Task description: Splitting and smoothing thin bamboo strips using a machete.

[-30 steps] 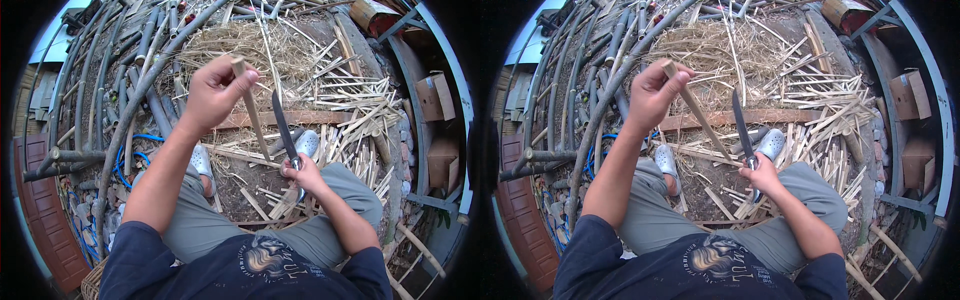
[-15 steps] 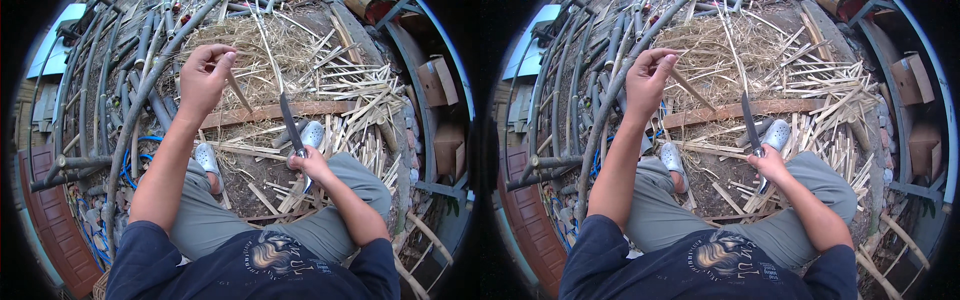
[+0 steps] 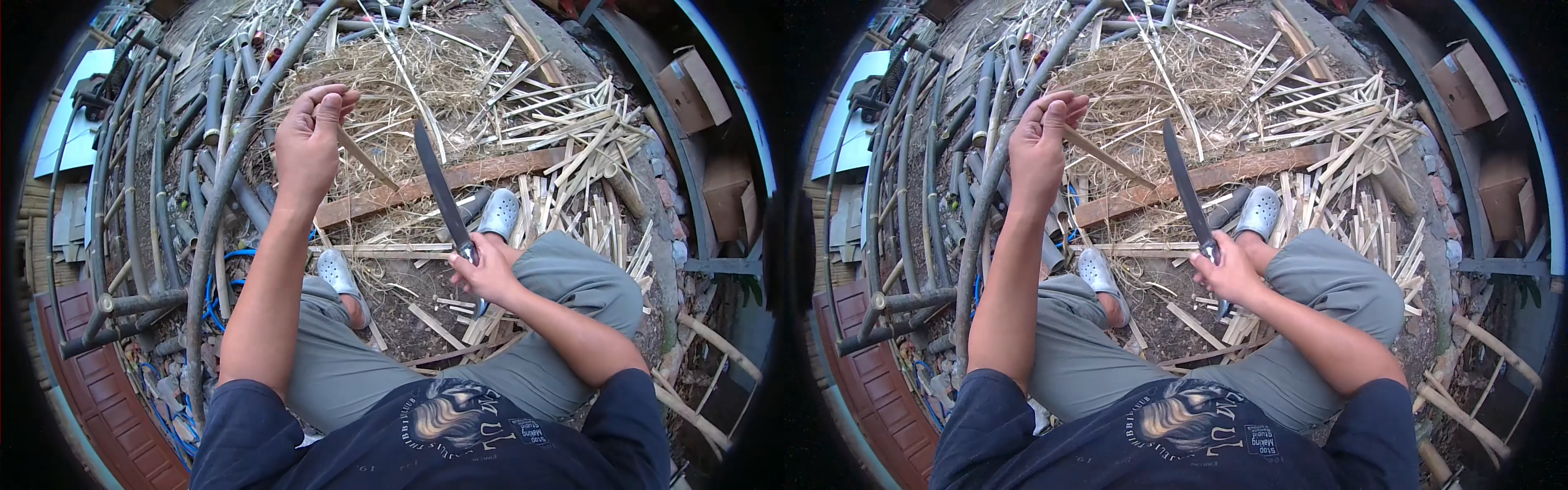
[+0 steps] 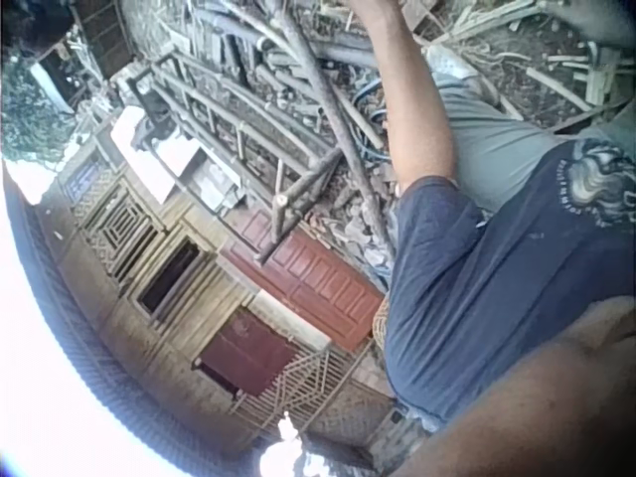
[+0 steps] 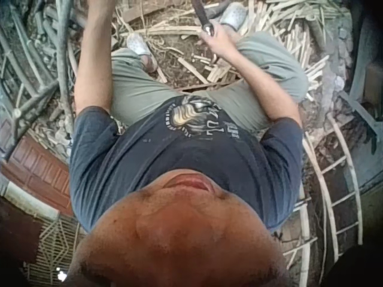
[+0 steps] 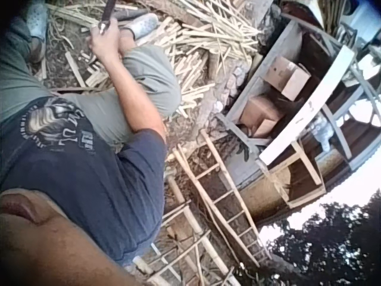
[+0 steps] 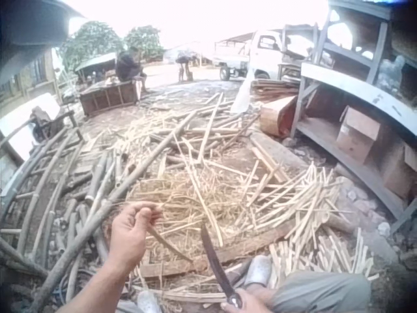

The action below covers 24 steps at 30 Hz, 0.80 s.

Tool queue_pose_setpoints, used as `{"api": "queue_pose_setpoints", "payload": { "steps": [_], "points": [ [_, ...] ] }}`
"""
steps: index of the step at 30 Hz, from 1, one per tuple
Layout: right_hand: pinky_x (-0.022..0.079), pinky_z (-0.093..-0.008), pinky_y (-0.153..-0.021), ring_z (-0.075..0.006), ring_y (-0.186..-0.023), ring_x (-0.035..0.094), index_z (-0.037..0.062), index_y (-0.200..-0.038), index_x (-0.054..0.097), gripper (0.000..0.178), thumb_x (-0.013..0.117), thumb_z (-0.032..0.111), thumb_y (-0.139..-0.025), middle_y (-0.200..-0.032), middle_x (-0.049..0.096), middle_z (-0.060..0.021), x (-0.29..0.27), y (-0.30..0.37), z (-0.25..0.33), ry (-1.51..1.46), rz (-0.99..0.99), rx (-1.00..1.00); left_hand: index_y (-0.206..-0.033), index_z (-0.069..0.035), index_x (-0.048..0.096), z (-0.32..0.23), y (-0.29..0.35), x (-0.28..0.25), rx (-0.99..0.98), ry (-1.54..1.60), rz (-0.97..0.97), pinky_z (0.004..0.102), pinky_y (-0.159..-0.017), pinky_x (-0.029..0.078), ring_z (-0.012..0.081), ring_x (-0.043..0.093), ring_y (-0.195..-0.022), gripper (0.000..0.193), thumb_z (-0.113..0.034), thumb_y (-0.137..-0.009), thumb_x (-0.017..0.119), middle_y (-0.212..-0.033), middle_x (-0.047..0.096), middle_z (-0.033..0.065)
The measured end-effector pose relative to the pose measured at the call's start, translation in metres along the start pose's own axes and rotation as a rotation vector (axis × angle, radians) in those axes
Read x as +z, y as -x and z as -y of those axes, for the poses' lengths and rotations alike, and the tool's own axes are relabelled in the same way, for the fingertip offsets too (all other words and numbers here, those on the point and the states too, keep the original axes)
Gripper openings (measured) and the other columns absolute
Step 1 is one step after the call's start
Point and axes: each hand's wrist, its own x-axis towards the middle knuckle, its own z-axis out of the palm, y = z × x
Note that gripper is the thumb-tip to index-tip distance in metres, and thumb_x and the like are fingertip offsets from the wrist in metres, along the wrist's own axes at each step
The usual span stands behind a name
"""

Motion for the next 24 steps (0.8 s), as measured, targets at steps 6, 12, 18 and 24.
{"api": "queue_pose_setpoints", "payload": {
  "steps": [6,12,18,24],
  "points": [
    [0.045,-0.0325,-0.055,-0.0153,-0.059,0.054,0.0019,-0.11,0.049,0.032,0.064,0.022,-0.091,-0.068,0.053,-0.0046,0.028,0.01,0.042,0.265,-0.251,-0.337,-0.107,-0.002,0.061,-0.002,0.009,0.007,0.07,-0.298,0.062,0.0263,-0.079,0.049,0.012,0.063,-0.087,0.024,-0.021,-0.103,0.048,-0.096,0.071,0.0076],
    [0.046,-0.0471,-0.062,-0.0387,-0.068,0.062,0.0024,-0.103,0.049,0.033,0.062,0.031,-0.091,-0.071,0.06,-0.0187,0.064,-0.004,0.004,0.422,-0.173,-0.252,-0.092,-0.004,0.051,0.013,0.005,0.007,0.111,-0.327,0.025,0.027,-0.072,0.047,0.0102,0.054,-0.071,0.029,-0.029,-0.105,0.043,-0.075,0.051,0.0008],
    [0.046,-0.0505,-0.062,-0.0436,-0.07,0.062,0.0024,-0.099,0.048,0.031,0.06,0.031,-0.093,-0.071,0.06,-0.0227,0.062,0.002,0.044,0.394,-0.202,-0.343,-0.094,-0.005,0.05,0.017,0.007,0.009,0.152,-0.209,0.058,0.0261,-0.071,0.046,0.0091,0.051,-0.071,0.027,-0.028,-0.105,0.04,-0.076,0.048,0.0005],
    [0.047,-0.0544,-0.068,-0.0482,-0.078,0.062,-0.0009,-0.105,0.047,0.031,0.057,0.026,-0.093,-0.077,0.063,-0.0278,0.069,-0.009,0.025,0.454,-0.181,-0.214,-0.093,-0.005,0.048,0.027,0.012,0.014,0.179,-0.096,0.051,0.0288,-0.078,0.048,0.0095,0.046,-0.07,0.027,-0.028,-0.105,0.04,-0.077,0.046,0.0008]
  ]
}}
